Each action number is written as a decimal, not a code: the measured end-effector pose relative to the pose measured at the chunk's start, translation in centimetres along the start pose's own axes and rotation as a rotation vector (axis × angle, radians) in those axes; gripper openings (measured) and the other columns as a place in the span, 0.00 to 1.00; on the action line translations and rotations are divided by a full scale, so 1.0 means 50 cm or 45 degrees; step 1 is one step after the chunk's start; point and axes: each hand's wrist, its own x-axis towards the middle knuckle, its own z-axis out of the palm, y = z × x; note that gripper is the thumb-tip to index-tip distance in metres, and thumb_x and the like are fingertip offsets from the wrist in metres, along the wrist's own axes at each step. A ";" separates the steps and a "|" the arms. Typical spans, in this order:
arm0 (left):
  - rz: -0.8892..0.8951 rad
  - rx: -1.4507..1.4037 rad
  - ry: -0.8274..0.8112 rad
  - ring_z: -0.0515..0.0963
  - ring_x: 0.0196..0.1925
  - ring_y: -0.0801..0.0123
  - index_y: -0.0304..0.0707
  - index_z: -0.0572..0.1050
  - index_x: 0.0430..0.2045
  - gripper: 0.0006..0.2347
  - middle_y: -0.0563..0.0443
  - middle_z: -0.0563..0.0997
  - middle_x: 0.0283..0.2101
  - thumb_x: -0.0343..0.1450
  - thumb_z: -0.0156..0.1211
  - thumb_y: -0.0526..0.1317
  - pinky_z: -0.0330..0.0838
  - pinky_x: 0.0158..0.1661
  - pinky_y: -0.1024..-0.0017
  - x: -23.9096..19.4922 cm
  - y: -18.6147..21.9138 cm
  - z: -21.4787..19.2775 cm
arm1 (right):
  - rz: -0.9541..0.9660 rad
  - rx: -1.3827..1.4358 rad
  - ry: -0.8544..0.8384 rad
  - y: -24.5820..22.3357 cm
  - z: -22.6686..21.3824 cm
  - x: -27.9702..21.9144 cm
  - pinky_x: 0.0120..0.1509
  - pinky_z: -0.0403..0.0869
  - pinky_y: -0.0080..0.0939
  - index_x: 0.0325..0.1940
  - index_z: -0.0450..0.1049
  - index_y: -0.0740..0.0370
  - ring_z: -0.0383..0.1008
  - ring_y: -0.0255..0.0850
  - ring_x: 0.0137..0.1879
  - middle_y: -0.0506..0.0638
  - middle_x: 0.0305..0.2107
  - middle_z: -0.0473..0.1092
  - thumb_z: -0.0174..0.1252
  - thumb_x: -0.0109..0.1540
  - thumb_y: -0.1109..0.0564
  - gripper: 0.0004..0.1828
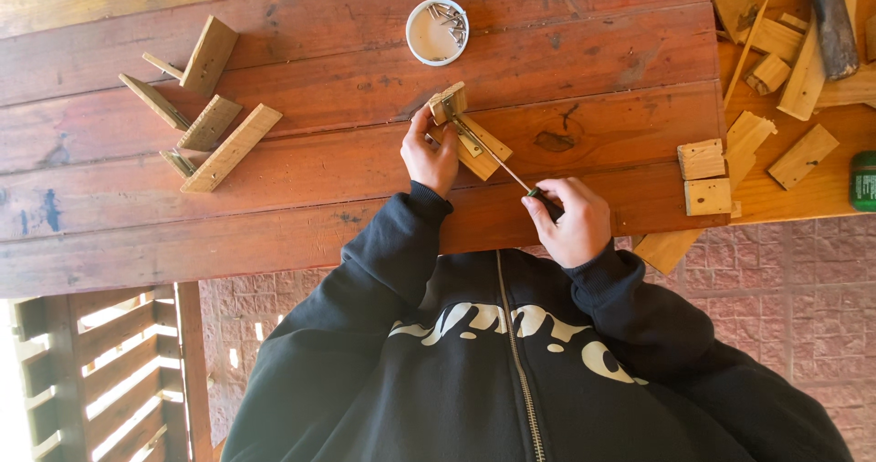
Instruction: The person assembles small wooden pieces on a wooden table using a screwdriver and screws. They align the pieces, insert screws, and tighten them to form small wooden structures.
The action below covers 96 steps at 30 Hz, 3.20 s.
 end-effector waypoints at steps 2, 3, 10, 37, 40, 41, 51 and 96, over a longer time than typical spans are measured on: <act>-0.011 0.029 0.014 0.85 0.45 0.47 0.49 0.79 0.50 0.17 0.42 0.86 0.40 0.66 0.64 0.35 0.82 0.43 0.55 0.001 -0.001 -0.002 | 0.024 -0.020 -0.051 0.010 0.006 -0.005 0.41 0.78 0.44 0.41 0.81 0.55 0.80 0.48 0.38 0.47 0.28 0.76 0.68 0.62 0.48 0.10; -0.008 0.026 0.005 0.85 0.45 0.47 0.49 0.79 0.50 0.17 0.42 0.86 0.40 0.66 0.64 0.35 0.82 0.43 0.55 0.001 -0.002 0.000 | 0.030 -0.026 -0.045 0.013 0.009 -0.007 0.41 0.78 0.44 0.41 0.81 0.55 0.80 0.48 0.38 0.47 0.28 0.76 0.68 0.62 0.48 0.10; 0.052 0.010 0.013 0.84 0.45 0.40 0.44 0.78 0.50 0.17 0.37 0.85 0.40 0.66 0.63 0.33 0.82 0.43 0.51 0.000 0.020 0.013 | 0.010 0.069 -0.044 0.008 0.010 -0.008 0.44 0.78 0.50 0.46 0.79 0.60 0.80 0.55 0.41 0.54 0.33 0.77 0.65 0.64 0.49 0.13; 0.079 0.000 -0.269 0.85 0.45 0.43 0.39 0.77 0.49 0.15 0.36 0.83 0.43 0.68 0.62 0.30 0.82 0.42 0.54 -0.041 0.072 0.206 | 0.879 0.953 -0.290 0.128 -0.072 -0.046 0.21 0.65 0.36 0.41 0.77 0.64 0.69 0.41 0.20 0.52 0.18 0.72 0.56 0.69 0.47 0.16; 0.090 0.001 -0.255 0.85 0.46 0.48 0.41 0.78 0.48 0.14 0.40 0.84 0.42 0.68 0.63 0.31 0.81 0.43 0.56 -0.038 0.066 0.221 | 1.287 1.609 -0.407 0.112 -0.094 -0.027 0.05 0.55 0.28 0.48 0.72 0.76 0.59 0.35 0.11 0.59 0.18 0.68 0.53 0.71 0.51 0.20; 0.107 0.027 -0.235 0.85 0.46 0.51 0.44 0.78 0.47 0.14 0.43 0.84 0.41 0.67 0.64 0.32 0.81 0.42 0.57 -0.036 0.057 0.225 | 1.308 1.592 -0.427 0.114 -0.097 -0.024 0.06 0.55 0.27 0.51 0.71 0.78 0.60 0.34 0.12 0.60 0.20 0.69 0.53 0.71 0.51 0.21; 0.057 -0.024 0.004 0.85 0.41 0.55 0.43 0.79 0.44 0.13 0.42 0.84 0.37 0.67 0.63 0.32 0.81 0.40 0.61 -0.015 0.009 0.147 | 0.149 -0.142 0.238 0.309 -0.091 -0.032 0.37 0.78 0.47 0.46 0.81 0.57 0.79 0.53 0.35 0.54 0.29 0.76 0.72 0.59 0.51 0.15; -0.208 0.256 0.432 0.86 0.44 0.58 0.60 0.83 0.39 0.14 0.60 0.87 0.35 0.59 0.67 0.43 0.80 0.44 0.61 -0.210 -0.016 -0.488 | -1.064 -0.608 -0.121 -0.416 0.370 -0.076 0.49 0.68 0.49 0.48 0.75 0.55 0.70 0.46 0.45 0.45 0.32 0.67 0.59 0.58 0.56 0.13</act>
